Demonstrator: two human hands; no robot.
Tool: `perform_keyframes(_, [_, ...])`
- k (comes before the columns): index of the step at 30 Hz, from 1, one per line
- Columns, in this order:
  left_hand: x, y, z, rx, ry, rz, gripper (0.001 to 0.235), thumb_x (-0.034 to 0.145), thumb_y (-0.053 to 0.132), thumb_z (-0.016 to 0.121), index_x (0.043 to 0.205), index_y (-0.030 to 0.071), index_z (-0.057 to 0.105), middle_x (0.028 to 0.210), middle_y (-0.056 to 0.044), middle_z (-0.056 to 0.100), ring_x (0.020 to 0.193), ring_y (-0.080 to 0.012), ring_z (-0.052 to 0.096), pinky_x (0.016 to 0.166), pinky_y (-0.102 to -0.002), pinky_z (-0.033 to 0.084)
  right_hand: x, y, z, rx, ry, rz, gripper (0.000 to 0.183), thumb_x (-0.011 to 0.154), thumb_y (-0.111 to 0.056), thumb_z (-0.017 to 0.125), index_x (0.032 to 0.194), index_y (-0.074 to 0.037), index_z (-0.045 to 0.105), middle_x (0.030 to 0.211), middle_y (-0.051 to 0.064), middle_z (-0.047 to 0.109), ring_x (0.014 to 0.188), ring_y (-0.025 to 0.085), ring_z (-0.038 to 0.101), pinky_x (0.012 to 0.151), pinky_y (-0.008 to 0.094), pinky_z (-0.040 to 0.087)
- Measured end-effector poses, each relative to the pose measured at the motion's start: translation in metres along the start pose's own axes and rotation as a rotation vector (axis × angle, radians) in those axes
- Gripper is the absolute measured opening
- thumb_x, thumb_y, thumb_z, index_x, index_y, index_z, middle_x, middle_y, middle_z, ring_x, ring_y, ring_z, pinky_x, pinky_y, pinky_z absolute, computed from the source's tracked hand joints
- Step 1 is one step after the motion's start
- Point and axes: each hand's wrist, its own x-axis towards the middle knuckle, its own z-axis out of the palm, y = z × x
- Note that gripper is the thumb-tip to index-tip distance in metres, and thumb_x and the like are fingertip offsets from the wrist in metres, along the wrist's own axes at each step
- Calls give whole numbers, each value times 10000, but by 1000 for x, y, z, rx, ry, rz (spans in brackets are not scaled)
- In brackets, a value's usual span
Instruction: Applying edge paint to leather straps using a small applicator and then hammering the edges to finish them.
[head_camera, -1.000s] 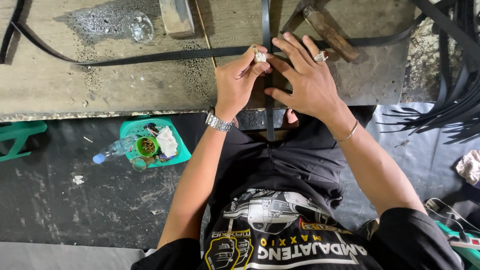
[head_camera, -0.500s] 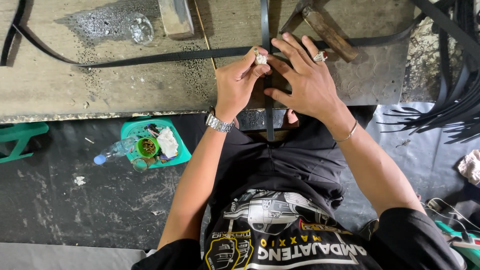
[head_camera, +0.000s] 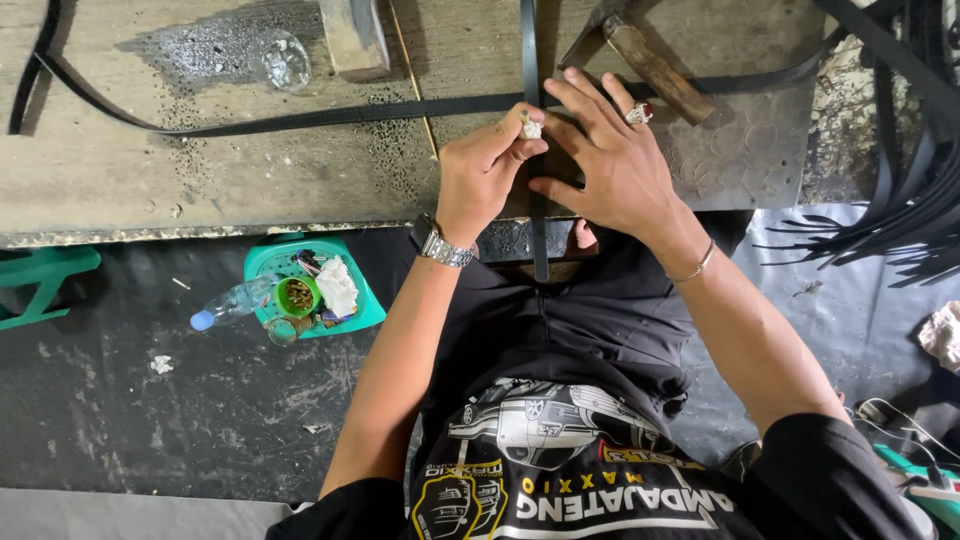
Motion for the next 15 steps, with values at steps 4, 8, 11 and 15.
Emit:
perform_keyframes(4, [5,8,-2,31,-13,14,302,988,67,791,1254,105,654,744,47,675,612,-32,569,625,-227,574,-5,20,-8,104,281,50,383,1053,-195,658,1325,75,653,1428,251,567,1383,419,493,1162,578,409])
perform_keyframes(8, [1,13,-4,30,-25,8,293,952,7,801,1201,85,668,764,25,729,712,-39,703,663,-216,635,-10,50,-16,-388,251,358,589,1129,-577,483,1271,-38,672,1159,116,529,1051,293,469,777,453,463])
perform_keyframes(11, [2,7,-1,37,-24,32,312,958,6,796,1220,104,659,795,29,762,735,-45,733,642,-221,634,-12,70,-15,-631,150,307,420,1132,-521,713,1179,-103,717,1093,48,581,1020,254,520,813,431,472])
perform_keyframes(15, [-2,5,1,33,-26,44,390,946,-33,814,1253,131,637,753,36,718,676,-34,674,641,-225,623,-4,73,-21,-600,130,370,351,1105,-457,771,1096,-109,727,955,34,722,882,243,626,634,373,474])
